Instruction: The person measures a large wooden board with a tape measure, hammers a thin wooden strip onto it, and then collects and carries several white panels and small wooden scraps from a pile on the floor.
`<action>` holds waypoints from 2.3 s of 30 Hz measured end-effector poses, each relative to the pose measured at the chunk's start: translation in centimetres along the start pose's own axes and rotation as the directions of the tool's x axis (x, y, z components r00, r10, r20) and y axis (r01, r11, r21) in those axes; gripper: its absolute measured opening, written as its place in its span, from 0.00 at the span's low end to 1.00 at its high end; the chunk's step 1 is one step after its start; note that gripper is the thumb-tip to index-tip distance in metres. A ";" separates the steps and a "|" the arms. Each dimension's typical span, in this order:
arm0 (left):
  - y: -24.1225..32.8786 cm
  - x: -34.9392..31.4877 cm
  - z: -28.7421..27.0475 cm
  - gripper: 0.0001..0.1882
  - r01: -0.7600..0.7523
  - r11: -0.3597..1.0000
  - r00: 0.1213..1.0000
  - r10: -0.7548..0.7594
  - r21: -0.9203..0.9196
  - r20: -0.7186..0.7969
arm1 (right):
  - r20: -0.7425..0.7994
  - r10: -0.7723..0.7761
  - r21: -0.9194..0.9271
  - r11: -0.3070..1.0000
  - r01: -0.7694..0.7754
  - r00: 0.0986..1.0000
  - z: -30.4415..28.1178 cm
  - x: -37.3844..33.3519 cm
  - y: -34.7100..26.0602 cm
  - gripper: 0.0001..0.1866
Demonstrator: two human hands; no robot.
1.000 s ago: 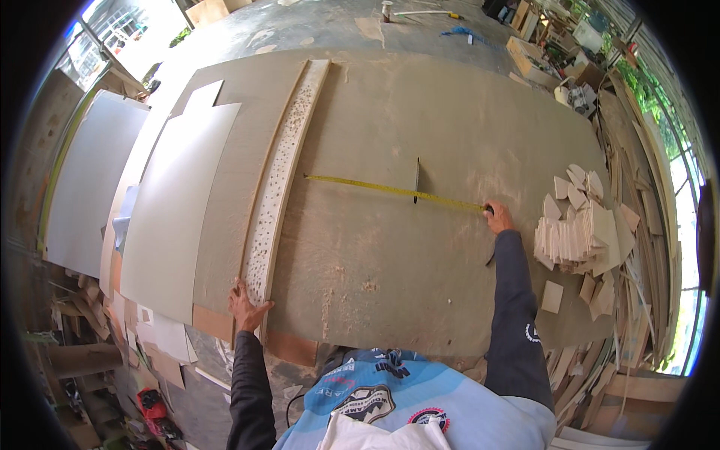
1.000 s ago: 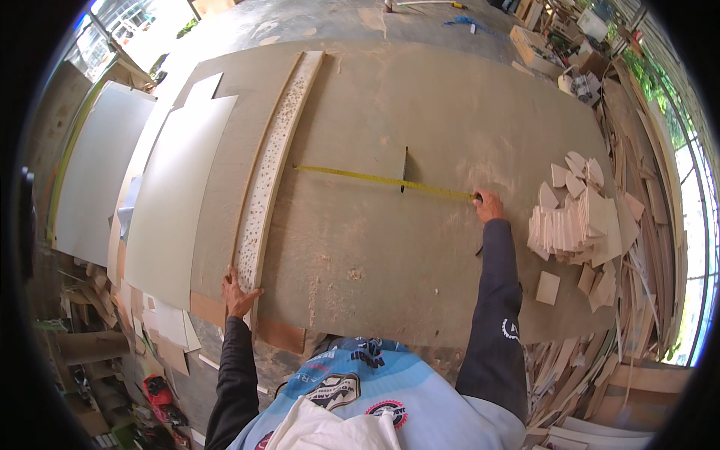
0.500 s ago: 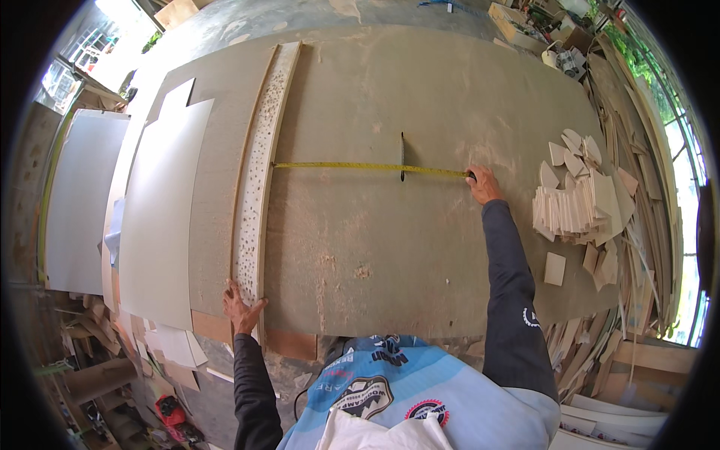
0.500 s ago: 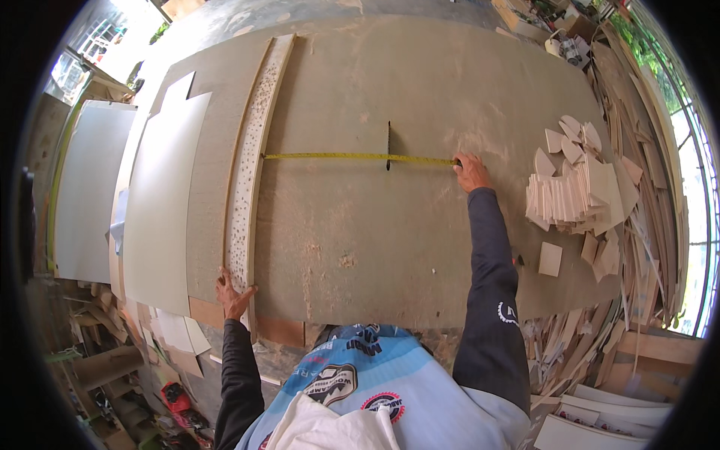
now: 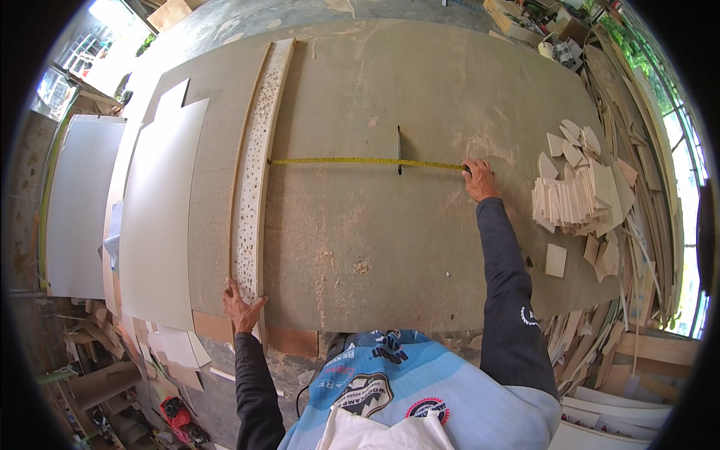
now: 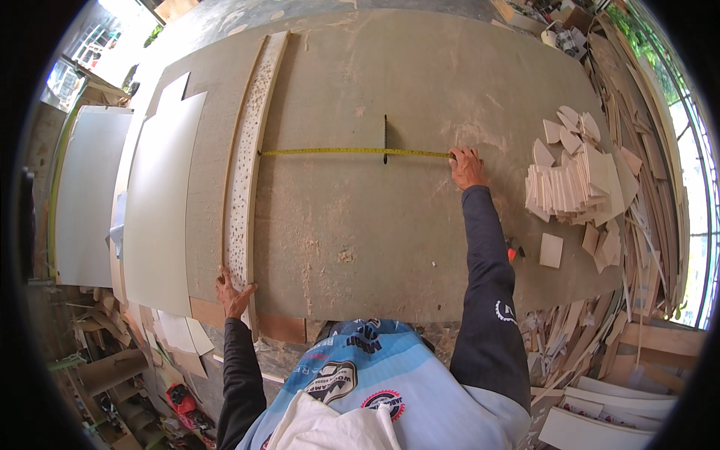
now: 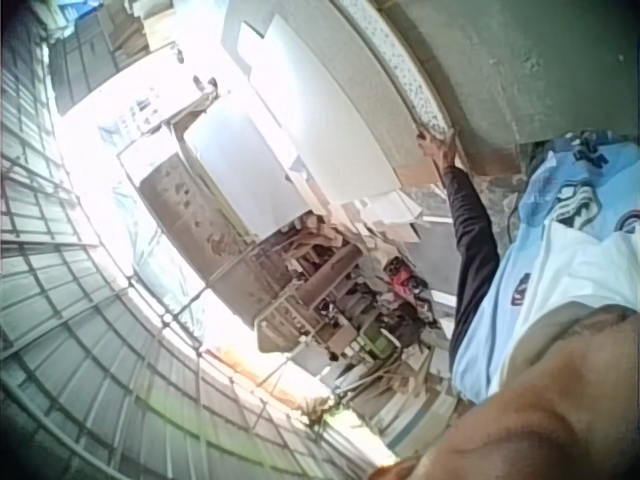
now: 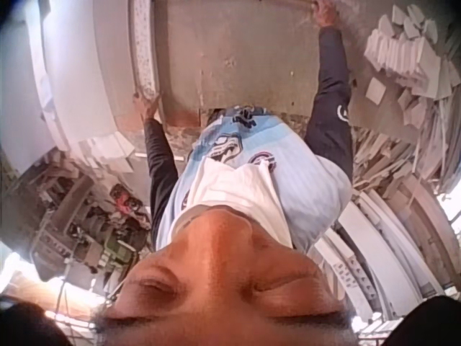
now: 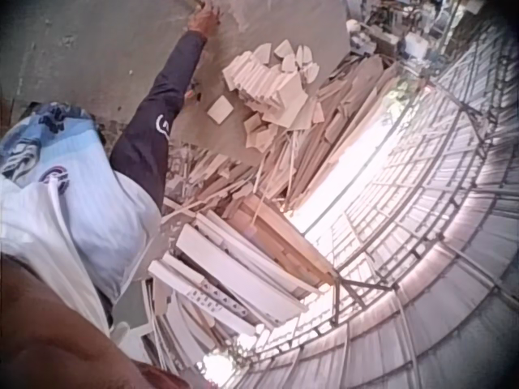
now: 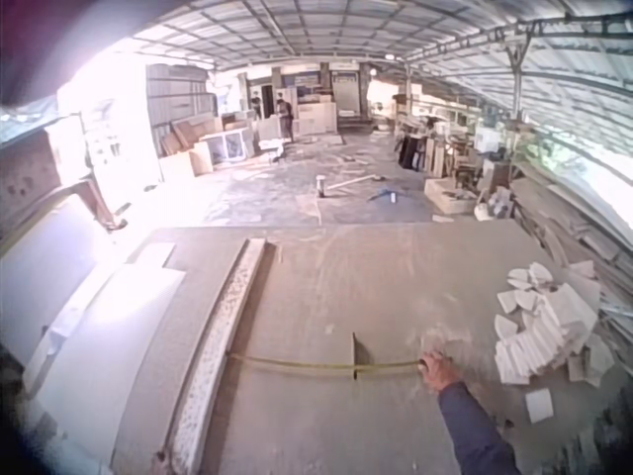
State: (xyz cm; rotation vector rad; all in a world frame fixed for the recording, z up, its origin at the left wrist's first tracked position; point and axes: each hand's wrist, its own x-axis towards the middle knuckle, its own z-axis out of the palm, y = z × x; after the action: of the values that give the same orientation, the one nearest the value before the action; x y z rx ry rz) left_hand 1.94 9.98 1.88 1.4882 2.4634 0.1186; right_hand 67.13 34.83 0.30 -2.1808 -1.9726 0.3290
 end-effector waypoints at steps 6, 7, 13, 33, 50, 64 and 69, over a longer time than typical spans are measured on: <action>0.1 -0.2 0.1 0.64 0.008 0.997 1.000 -0.008 -0.076 -0.003 | -0.048 0.005 -0.023 1.000 -0.006 0.999 0.3 -0.2 -0.4 0.12; -0.1 -0.1 0.2 0.64 0.003 0.997 1.000 -0.003 -0.082 -0.005 | -0.054 0.004 -0.021 1.000 -0.005 0.999 0.4 -0.2 -0.4 0.12; -0.4 -0.1 0.4 0.63 0.008 0.997 0.999 -0.010 -0.081 -0.034 | -0.035 0.001 0.001 1.000 -0.001 0.999 0.5 -0.4 -0.7 0.12; -1.5 1.0 0.4 0.63 0.019 0.992 0.997 -0.029 -0.127 -0.074 | -0.063 -0.072 -0.002 0.997 0.072 0.995 1.8 0.1 -1.0 0.12; -2.7 1.9 0.1 0.64 0.038 0.991 0.996 -0.047 -0.131 -0.070 | -0.081 -0.085 -0.017 0.996 0.084 0.993 2.4 0.0 -2.3 0.12; -2.6 2.1 0.1 0.63 0.027 0.995 0.996 -0.035 -0.098 -0.086 | -0.066 -0.077 -0.020 0.997 0.076 0.995 2.1 -0.3 -2.8 0.13; -3.0 2.3 0.5 0.63 0.031 0.998 0.993 -0.038 -0.062 -0.114 | -0.126 -0.106 0.003 0.994 0.107 0.986 2.4 -0.2 -2.8 0.12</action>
State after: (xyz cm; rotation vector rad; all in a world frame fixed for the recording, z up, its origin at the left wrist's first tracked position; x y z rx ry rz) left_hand -1.48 10.55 0.36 1.4515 2.5504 0.2767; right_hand 63.78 34.85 -1.17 -2.0273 -2.0042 0.1806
